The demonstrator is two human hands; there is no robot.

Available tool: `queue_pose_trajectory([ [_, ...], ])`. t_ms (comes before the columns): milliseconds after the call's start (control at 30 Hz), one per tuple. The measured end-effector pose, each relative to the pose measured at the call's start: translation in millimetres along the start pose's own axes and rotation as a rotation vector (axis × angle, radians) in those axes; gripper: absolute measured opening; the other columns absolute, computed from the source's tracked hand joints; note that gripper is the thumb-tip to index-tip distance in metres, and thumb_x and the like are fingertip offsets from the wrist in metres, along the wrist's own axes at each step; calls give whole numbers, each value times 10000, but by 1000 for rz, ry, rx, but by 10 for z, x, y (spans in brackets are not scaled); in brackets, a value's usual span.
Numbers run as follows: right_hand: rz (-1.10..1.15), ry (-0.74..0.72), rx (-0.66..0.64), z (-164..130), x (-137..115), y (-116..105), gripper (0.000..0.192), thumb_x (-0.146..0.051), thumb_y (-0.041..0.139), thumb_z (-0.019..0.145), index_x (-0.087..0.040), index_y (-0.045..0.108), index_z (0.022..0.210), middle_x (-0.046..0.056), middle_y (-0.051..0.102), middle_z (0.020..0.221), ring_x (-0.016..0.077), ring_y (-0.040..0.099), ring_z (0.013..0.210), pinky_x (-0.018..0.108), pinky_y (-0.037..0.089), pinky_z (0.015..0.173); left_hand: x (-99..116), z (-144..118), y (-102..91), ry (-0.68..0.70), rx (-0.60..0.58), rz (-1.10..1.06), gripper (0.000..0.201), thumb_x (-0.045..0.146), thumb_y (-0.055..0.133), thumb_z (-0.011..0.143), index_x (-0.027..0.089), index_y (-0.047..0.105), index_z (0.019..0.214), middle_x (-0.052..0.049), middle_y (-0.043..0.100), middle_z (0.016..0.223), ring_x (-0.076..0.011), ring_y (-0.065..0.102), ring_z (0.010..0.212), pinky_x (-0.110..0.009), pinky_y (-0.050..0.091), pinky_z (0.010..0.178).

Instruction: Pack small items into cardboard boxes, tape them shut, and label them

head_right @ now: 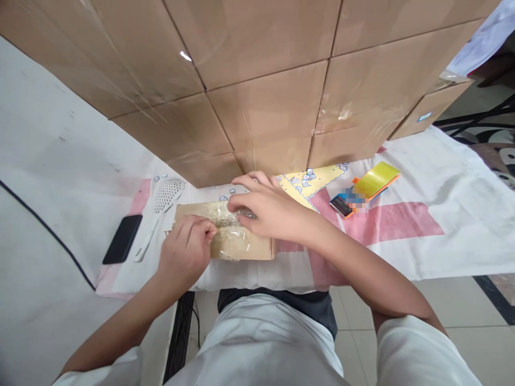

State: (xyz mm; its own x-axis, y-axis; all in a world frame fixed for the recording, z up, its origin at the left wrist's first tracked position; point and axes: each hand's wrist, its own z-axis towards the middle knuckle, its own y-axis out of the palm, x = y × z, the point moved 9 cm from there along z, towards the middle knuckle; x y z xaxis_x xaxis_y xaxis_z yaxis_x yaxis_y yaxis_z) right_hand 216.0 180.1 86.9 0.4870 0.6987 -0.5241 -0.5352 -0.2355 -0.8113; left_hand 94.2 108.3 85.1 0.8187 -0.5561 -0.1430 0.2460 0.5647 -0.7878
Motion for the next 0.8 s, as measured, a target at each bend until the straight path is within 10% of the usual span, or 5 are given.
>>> queue_pose_trajectory([
  [167,-23,-59,46,58,-92,-85,200,-275,588,964,-197,739,858,119,638,1267,302,496,1214,470,341,992,27,-52,-68,-15,119,-17,142,44,531,920,185,520,903,-78,608,848,-210,563,789,-319,459,702],
  [333,80,-140,-292,119,-264,104,377,-242,491,987,-178,513,616,-29,513,609,132,450,685,355,308,814,48,-96,-88,-55,168,-33,127,67,500,946,191,517,929,-86,607,865,-204,554,785,-329,467,718],
  [800,35,-40,-355,179,-206,267,333,-195,417,1011,-192,452,679,5,541,689,192,460,826,380,280,865,51,-121,-37,-255,86,-53,162,59,487,935,210,492,877,-78,596,858,-227,508,801,-372,393,734],
])
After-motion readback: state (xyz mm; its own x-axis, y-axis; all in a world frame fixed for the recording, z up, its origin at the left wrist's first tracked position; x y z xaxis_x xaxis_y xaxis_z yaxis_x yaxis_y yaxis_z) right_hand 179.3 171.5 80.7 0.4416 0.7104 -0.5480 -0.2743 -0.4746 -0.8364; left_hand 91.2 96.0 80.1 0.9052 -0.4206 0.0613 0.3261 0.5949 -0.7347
